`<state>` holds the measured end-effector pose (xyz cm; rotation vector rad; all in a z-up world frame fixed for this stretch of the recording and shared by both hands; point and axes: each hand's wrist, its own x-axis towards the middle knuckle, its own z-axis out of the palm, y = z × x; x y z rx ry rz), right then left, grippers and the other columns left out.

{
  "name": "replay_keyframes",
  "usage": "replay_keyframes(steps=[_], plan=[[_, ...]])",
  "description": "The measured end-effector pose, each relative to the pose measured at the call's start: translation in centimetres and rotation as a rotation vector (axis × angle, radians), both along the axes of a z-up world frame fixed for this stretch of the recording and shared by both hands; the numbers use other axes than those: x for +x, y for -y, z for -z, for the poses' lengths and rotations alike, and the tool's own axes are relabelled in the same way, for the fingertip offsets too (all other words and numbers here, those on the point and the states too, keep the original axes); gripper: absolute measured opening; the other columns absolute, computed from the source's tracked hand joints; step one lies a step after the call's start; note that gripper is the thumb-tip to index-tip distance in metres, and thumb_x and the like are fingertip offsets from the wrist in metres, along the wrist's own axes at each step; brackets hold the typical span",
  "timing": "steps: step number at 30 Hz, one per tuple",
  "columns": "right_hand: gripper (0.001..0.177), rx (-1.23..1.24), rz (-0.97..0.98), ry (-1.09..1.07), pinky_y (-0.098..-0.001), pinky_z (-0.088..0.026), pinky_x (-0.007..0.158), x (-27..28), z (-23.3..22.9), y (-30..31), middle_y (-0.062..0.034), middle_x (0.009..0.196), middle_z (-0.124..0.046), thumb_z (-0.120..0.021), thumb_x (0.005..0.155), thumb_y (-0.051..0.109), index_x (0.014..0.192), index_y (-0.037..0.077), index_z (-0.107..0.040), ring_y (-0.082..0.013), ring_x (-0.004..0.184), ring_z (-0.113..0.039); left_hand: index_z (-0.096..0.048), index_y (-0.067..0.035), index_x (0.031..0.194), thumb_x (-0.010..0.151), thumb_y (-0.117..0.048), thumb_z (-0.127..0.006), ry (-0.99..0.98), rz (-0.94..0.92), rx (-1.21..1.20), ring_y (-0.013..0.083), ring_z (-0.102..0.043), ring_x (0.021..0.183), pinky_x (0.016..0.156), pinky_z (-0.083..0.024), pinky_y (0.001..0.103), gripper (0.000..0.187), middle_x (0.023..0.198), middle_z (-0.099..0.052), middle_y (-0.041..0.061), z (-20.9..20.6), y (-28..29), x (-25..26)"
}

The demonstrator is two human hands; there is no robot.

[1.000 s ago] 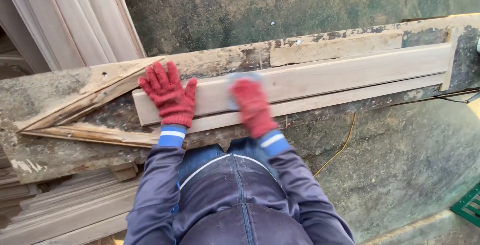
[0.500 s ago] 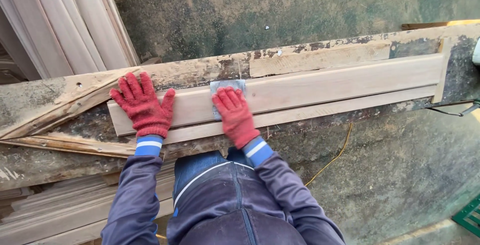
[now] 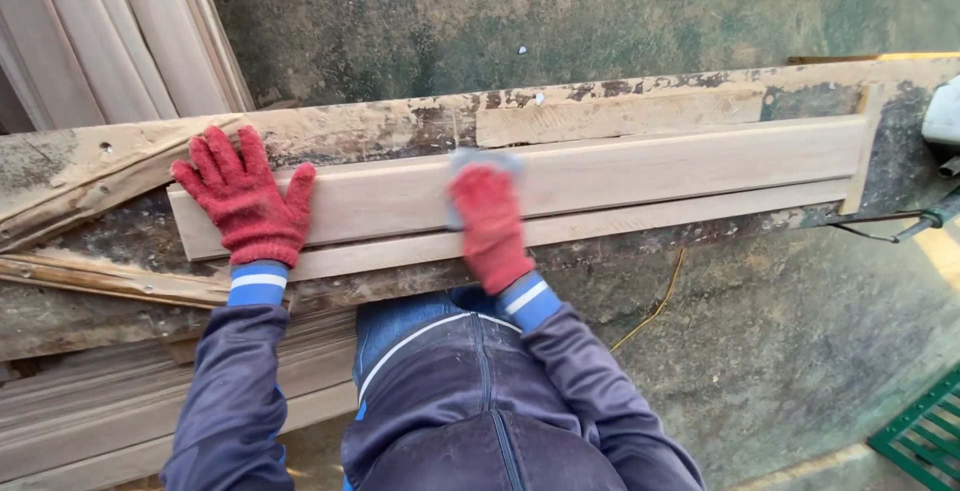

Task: Sanding a long piece of wood molding by hand with sandpaper.

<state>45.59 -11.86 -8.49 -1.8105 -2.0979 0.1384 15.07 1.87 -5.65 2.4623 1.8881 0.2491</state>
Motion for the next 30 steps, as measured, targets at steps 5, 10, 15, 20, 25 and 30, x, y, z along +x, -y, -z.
replay_keyframes(steps=[5, 10, 15, 20, 25, 30], plan=[[0.058, 0.009, 0.169, 0.094, -0.0502, -0.033, 0.124, 12.8, -1.9, 2.7, -0.0145, 0.150, -0.055, -0.056, 0.092, -0.004, 0.149, 0.010, -0.052, -0.0330, 0.141, -0.049, -0.035, -0.002, 0.165, 0.111, -0.065, -0.061, -0.048, -0.032, -0.110, 0.0534, -0.013, 0.154, 0.122, -0.003, 0.072, 0.087, 0.165, -0.018, 0.033, 1.0, 0.0, -0.6], [0.046, -0.209, 0.716, 0.080, -0.0392, -0.017, 0.127, 21.9, 0.5, 6.3, -0.0124, 0.163, -0.038, -0.054, 0.109, 0.007, 0.155, 0.007, -0.046, -0.0275, 0.152, -0.033, -0.011, -0.014, 0.176, 0.120, -0.071, -0.052, -0.121, -0.131, -0.333, 0.0448, 0.006, 0.160, 0.125, 0.008, 0.071, 0.090, 0.171, 0.007, 0.020, 0.2, 0.1, -0.3], [0.048, -0.175, 0.679, 0.084, -0.0401, -0.019, 0.127, 6.0, 2.0, 4.0, -0.0132, 0.162, -0.040, -0.055, 0.106, 0.004, 0.154, 0.007, -0.047, -0.0285, 0.151, -0.034, -0.014, -0.012, 0.175, 0.119, -0.070, -0.052, -0.096, -0.133, -0.318, 0.0453, 0.005, 0.159, 0.124, 0.008, 0.072, 0.089, 0.171, 0.006, 0.021, 0.0, 0.5, -0.7], [0.051, -0.151, 0.668, 0.080, -0.0409, -0.021, 0.128, 15.3, 1.3, 4.3, -0.0138, 0.161, -0.041, -0.056, 0.103, 0.002, 0.153, 0.006, -0.047, -0.0294, 0.150, -0.036, -0.016, -0.011, 0.175, 0.119, -0.069, -0.053, -0.086, -0.113, -0.304, 0.0457, 0.005, 0.158, 0.124, 0.007, 0.072, 0.089, 0.171, 0.005, 0.022, -0.1, 0.0, -0.5], [0.053, -0.133, 0.616, 0.080, -0.0417, -0.022, 0.128, 16.4, 0.6, 5.6, -0.0145, 0.161, -0.042, -0.056, 0.101, 0.000, 0.152, 0.006, -0.048, -0.0302, 0.150, -0.037, -0.019, -0.009, 0.175, 0.118, -0.067, -0.053, -0.071, -0.132, -0.302, 0.0461, 0.004, 0.158, 0.123, 0.007, 0.073, 0.088, 0.170, 0.004, 0.022, 0.0, 0.2, -0.6], [0.056, -0.089, 0.588, 0.087, -0.0428, -0.025, 0.128, -0.8, 2.5, 2.1, -0.0154, 0.159, -0.044, -0.057, 0.097, -0.004, 0.151, 0.006, -0.049, -0.0314, 0.149, -0.039, -0.022, -0.008, 0.175, 0.118, -0.065, -0.054, -0.039, -0.118, -0.278, 0.0467, 0.004, 0.157, 0.122, 0.007, 0.073, 0.087, 0.170, 0.002, 0.023, 0.4, -0.1, -0.7]])
